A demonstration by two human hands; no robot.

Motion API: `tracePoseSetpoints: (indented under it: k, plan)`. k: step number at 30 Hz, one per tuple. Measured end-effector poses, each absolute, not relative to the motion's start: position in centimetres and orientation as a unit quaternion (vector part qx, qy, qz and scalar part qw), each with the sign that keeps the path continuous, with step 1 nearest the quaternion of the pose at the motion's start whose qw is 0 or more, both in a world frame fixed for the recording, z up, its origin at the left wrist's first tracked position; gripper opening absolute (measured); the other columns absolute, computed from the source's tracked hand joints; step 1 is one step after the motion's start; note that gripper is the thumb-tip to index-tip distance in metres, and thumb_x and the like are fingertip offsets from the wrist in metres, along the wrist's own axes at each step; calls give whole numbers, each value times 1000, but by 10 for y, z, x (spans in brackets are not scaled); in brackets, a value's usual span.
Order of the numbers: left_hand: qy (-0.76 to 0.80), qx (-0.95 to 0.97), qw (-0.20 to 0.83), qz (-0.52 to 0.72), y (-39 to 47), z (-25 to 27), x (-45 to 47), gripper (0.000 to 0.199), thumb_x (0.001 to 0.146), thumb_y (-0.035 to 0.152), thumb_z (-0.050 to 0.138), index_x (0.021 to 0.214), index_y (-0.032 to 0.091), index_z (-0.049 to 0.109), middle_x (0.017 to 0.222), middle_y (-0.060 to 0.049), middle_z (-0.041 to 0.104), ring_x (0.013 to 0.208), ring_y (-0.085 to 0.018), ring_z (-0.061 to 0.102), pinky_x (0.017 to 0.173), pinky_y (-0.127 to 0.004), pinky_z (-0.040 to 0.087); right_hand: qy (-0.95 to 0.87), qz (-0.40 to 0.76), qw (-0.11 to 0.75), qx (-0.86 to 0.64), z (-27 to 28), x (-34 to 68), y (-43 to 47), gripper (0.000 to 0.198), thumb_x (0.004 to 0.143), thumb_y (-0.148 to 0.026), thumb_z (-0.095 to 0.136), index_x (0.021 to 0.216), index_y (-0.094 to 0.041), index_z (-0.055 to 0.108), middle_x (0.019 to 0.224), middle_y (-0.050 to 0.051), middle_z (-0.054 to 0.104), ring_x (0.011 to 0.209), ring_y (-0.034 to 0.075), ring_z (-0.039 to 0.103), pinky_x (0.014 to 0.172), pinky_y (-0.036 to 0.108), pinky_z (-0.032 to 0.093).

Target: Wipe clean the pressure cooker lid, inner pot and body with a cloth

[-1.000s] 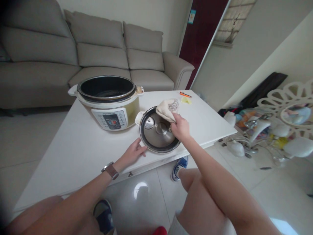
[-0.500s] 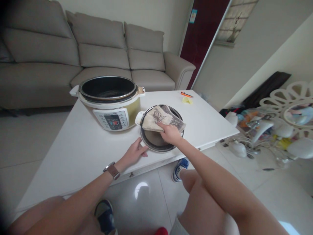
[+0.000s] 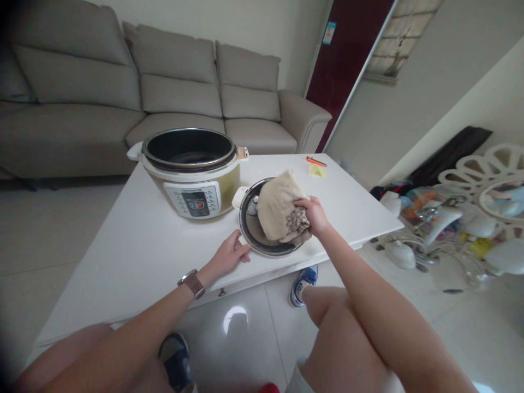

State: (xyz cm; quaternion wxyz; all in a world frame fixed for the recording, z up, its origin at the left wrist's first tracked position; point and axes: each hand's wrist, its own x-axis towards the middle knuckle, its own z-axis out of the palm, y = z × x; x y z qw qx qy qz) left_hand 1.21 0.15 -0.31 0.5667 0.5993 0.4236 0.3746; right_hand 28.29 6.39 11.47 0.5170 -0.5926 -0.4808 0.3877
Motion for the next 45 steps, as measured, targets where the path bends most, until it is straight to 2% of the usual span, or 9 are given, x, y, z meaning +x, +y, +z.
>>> tracePoseSetpoints:
  k: [4,8,11,15,20,28,34,40,45]
  plan:
    - [425,604,559,378,2,-3,13,55,92,55,64,128,16,50,65,0,68,61,-22,73,60,-31,56,-384,237,669,-591,136,304,67,19,68,-35,62,82,-28,52,93,8,73,94,28,69,81,41,58]
    - [424,611,552,376,1,-3,13,52,93,54,63,127,17,50,64,0,68,61,-22,74,62,-31,56,-442,106,679,-576,144,308,66,18,77,-35,58,90,-24,61,102,10,72,101,28,67,90,42,54]
    - [427,613,545,380,0,-1,13,48,93,53,63,123,17,50,64,0,68,61,-22,73,61,-29,55,-518,78,609,-595,135,294,65,26,79,-31,58,99,-19,69,103,10,75,99,28,68,95,42,52]
    - [429,616,535,387,-2,1,13,46,93,51,64,121,17,51,62,2,67,59,-21,72,60,-28,53,-668,113,388,-625,106,264,68,43,86,-25,51,125,-18,69,119,11,76,115,30,68,103,44,51]
    - [433,607,538,393,-2,-1,12,45,90,53,66,116,18,53,60,4,64,57,-20,71,58,-27,52,-768,130,253,-574,75,229,62,58,87,-16,50,143,-21,61,149,7,61,137,25,58,118,39,40]
    - [436,594,537,410,0,-5,13,48,90,51,66,121,17,51,69,0,67,57,-19,71,56,-28,53,-746,400,209,-490,89,229,55,36,76,-28,60,106,-24,78,107,-2,79,113,25,69,106,38,50]
    - [437,590,538,415,0,-5,14,44,90,53,66,112,19,50,63,3,63,56,-20,70,54,-27,51,-524,505,398,-558,104,255,64,27,57,-34,62,80,-20,67,75,2,73,85,28,71,83,40,57]
    - [430,576,545,431,-1,-2,16,46,88,53,68,114,18,52,69,1,64,57,-18,70,52,-25,49,-451,223,642,-579,129,288,69,17,62,-37,57,69,-24,50,67,-2,55,72,20,60,70,33,53]
    - [432,583,540,426,-1,-2,16,44,89,51,66,114,18,51,67,2,63,57,-19,70,53,-26,50,-649,-13,537,-539,140,298,50,27,80,-29,52,95,-18,71,91,6,73,97,29,69,84,39,54]
